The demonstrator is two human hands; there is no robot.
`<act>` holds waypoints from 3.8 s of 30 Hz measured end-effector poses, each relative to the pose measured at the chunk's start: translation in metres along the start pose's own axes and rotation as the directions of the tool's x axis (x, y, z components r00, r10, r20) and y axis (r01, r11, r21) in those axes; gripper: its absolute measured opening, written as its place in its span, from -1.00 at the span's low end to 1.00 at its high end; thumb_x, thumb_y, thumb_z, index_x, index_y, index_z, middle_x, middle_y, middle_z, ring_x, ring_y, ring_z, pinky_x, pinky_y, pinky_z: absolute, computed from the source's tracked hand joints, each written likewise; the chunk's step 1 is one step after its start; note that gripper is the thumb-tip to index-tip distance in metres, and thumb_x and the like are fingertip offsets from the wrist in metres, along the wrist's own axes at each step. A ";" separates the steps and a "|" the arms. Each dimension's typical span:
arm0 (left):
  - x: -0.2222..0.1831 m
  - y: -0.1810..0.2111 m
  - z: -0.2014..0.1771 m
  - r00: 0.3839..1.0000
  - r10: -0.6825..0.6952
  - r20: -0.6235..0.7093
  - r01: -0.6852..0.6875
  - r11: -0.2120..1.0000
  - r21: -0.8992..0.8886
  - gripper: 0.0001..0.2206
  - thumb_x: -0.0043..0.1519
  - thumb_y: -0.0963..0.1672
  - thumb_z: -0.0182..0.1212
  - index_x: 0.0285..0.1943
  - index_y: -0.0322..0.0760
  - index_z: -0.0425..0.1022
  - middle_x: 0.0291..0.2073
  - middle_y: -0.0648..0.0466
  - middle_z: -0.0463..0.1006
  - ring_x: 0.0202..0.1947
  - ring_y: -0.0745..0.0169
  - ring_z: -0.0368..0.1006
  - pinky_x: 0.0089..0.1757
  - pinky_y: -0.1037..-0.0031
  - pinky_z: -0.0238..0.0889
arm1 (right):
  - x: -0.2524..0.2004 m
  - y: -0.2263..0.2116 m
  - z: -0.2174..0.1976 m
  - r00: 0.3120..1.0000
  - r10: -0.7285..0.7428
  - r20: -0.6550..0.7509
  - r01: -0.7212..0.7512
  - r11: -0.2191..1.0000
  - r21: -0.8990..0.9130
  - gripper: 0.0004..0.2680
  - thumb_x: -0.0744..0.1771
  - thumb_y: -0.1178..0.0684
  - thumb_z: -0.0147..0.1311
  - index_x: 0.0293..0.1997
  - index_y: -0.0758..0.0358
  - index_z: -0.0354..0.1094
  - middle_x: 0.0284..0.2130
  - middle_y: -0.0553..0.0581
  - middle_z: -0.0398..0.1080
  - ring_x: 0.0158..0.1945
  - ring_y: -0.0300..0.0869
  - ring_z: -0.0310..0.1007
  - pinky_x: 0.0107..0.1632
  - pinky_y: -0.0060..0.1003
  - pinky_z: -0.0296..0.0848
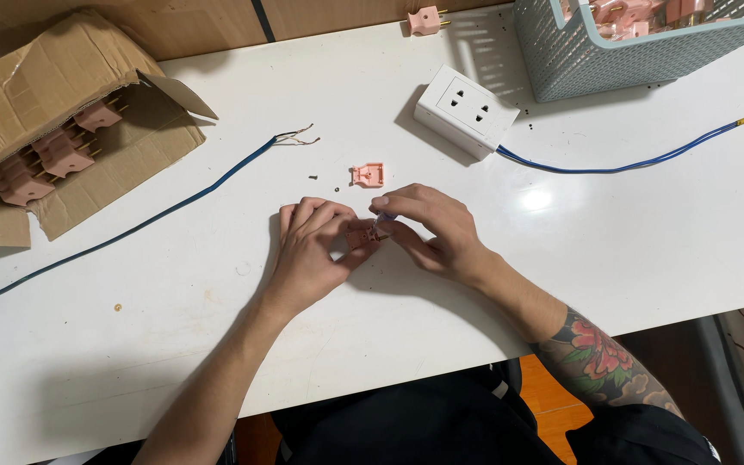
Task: The person disassembles and reassembles a small plastic power plug on a table, handling small screws and internal metal components with a screwdriver.
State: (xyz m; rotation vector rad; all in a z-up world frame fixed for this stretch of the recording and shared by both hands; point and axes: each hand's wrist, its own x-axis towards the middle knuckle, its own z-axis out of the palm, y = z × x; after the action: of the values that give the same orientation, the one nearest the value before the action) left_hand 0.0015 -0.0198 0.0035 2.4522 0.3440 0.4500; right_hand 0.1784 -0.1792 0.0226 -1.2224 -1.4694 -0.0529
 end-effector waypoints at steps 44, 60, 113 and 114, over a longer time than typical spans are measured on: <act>0.001 0.011 -0.010 1.000 -0.014 0.026 0.012 0.999 0.052 -0.71 0.35 0.12 0.48 -0.28 0.04 0.60 -0.04 0.38 0.64 0.20 0.22 0.35 0.27 0.09 0.02 | 0.015 -0.006 0.004 0.999 -0.001 -0.050 0.002 1.000 0.018 -0.80 0.42 0.19 0.34 0.20 0.27 0.62 -0.25 0.12 0.49 -0.13 0.02 0.64 0.03 0.02 0.71; 0.000 0.010 -0.011 1.000 -0.016 0.015 0.015 0.998 0.060 -0.72 0.34 0.12 0.49 -0.24 0.03 0.64 -0.05 0.39 0.63 0.20 0.25 0.37 0.28 0.12 0.04 | 0.027 -0.024 0.004 0.997 -0.043 -0.068 0.047 0.998 0.051 -0.80 0.47 0.31 0.11 0.24 0.39 0.60 -0.21 0.29 0.58 -0.08 0.16 0.67 0.07 0.11 0.68; -0.002 0.008 -0.007 1.000 0.012 -0.020 -0.012 1.000 0.021 -0.77 0.36 0.07 0.51 0.08 0.06 0.73 -0.12 0.32 0.66 0.13 0.24 0.42 0.26 0.12 0.05 | 0.017 -0.003 -0.009 0.998 -0.008 -0.058 0.010 0.999 0.041 -0.75 0.44 0.27 0.24 0.32 0.41 0.52 -0.11 0.24 0.68 -0.11 0.11 0.68 -0.02 -0.03 0.63; -0.002 0.009 -0.007 0.999 0.037 -0.039 -0.036 0.999 0.024 -0.79 0.37 0.06 0.51 0.05 0.04 0.72 -0.14 0.32 0.64 0.12 0.23 0.42 0.24 0.12 0.07 | 0.017 0.000 -0.011 0.995 0.003 -0.096 0.002 0.999 0.044 -0.76 0.42 0.29 0.29 0.25 0.43 0.55 -0.13 0.24 0.68 -0.12 0.11 0.68 -0.01 -0.02 0.65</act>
State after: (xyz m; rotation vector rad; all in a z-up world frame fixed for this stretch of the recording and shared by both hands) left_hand -0.0021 -0.0236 0.0138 2.4782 0.3228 0.5129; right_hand 0.1898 -0.1751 0.0386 -1.1689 -1.3799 -0.0777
